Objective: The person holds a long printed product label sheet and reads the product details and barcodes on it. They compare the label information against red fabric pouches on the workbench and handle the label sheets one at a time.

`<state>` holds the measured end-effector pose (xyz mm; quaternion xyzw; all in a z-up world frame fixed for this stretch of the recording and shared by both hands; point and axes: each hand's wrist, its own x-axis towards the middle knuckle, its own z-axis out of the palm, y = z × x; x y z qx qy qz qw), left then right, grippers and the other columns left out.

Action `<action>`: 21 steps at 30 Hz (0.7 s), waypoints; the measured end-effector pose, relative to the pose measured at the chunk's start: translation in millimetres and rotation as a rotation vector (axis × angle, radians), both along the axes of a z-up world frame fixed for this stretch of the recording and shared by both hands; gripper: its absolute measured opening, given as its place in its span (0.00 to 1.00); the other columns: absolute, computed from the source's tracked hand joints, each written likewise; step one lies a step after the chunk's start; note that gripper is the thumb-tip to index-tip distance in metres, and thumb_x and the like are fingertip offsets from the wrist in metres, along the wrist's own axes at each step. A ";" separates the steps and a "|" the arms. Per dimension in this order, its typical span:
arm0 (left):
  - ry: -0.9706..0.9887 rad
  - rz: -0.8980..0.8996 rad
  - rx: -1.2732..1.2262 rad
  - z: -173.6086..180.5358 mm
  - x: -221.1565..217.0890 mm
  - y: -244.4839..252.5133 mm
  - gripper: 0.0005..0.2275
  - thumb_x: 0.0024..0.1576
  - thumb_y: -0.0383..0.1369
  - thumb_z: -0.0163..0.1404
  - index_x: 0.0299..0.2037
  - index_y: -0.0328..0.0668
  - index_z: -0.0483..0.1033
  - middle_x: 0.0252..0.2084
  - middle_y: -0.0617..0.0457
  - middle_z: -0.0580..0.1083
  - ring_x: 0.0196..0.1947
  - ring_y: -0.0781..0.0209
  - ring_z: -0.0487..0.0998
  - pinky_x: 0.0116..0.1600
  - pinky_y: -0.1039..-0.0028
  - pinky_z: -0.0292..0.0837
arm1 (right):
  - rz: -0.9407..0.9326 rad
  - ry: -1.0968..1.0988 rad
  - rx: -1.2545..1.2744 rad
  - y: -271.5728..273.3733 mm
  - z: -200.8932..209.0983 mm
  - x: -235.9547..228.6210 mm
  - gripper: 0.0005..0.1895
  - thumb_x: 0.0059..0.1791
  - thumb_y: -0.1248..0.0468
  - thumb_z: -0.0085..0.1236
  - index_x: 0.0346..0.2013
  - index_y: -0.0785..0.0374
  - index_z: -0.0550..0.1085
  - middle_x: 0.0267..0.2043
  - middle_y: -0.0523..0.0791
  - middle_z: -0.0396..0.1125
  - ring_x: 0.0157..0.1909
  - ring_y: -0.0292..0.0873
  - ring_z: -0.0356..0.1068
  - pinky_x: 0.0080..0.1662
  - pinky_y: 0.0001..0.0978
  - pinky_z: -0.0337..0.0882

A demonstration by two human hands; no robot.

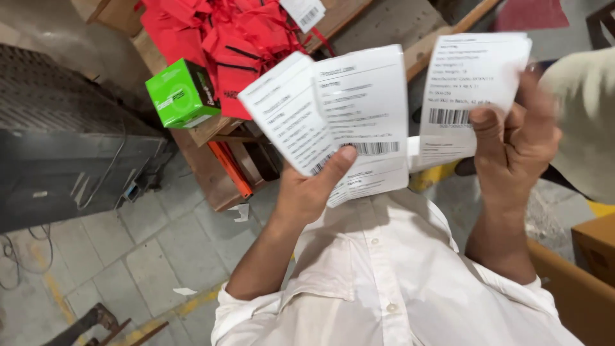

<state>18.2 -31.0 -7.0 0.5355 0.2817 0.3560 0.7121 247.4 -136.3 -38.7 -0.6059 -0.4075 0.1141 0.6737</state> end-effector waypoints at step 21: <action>-0.037 -0.105 0.145 -7.0 4.1 10.2 0.16 0.65 0.27 0.56 0.61 0.31 0.72 0.56 0.50 0.77 0.56 0.63 0.77 0.61 0.72 0.76 | 0.408 -0.385 -0.108 21.6 52.5 2.1 0.08 0.50 0.72 0.67 0.42 0.71 0.78 0.39 0.49 0.75 0.34 0.36 0.75 0.34 0.25 0.72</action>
